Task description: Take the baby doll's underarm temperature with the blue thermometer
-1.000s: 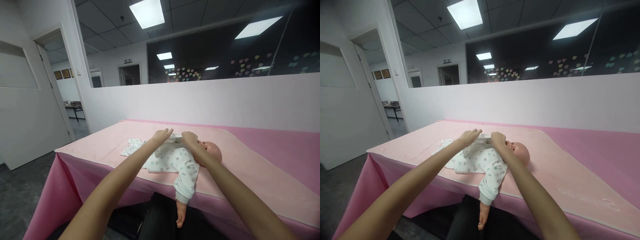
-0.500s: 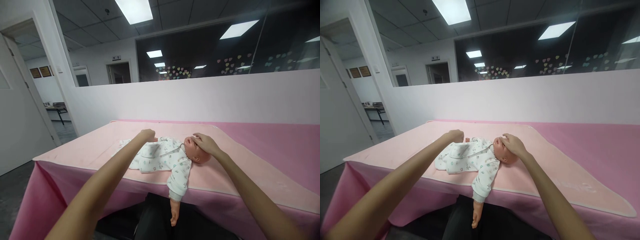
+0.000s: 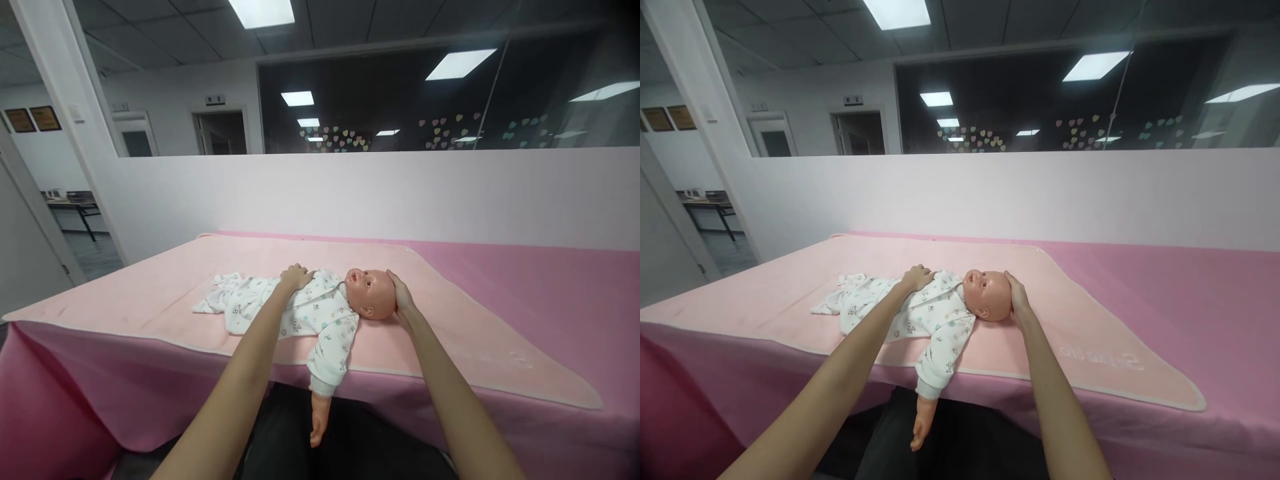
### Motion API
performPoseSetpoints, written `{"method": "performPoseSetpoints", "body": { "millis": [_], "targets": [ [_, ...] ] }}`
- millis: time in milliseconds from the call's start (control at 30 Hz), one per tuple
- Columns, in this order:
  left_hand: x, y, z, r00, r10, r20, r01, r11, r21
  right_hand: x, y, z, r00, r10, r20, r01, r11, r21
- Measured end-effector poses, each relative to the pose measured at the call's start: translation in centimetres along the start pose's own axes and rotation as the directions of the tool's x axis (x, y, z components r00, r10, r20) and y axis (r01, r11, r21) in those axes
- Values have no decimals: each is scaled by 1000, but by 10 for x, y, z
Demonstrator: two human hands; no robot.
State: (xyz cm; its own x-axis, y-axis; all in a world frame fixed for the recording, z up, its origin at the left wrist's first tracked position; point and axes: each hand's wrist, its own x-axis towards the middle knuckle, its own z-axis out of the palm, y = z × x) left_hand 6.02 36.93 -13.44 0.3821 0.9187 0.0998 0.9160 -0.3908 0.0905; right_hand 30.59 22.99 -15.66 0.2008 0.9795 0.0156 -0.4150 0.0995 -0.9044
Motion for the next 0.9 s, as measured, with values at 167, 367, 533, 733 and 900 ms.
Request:
{"method": "performPoseSetpoints", "body": {
  "millis": [167, 367, 533, 733, 900],
  "targets": [
    [-5, 1, 1, 1000, -20, -17, 20, 1000, -2, -5, 1, -2, 988, 126, 85, -132, 988, 81],
    [-14, 2, -2, 998, -59, 3, 59, 998, 3, -19, -5, 3, 980, 125, 155, -139, 987, 83],
    [-15, -1, -11, 991, -130, 17, 130, 991, 3, -19, -5, 4, 982, 116, 151, -129, 988, 80],
    [-17, -6, -11, 982, -142, 128, 150, 987, -56, -6, -1, 0, 996, 83, 31, -85, 995, 57],
    [-21, -8, -7, 982, -160, 97, 169, 982, -87, -10, -1, -2, 992, 108, 60, -111, 993, 43]
  ]
}}
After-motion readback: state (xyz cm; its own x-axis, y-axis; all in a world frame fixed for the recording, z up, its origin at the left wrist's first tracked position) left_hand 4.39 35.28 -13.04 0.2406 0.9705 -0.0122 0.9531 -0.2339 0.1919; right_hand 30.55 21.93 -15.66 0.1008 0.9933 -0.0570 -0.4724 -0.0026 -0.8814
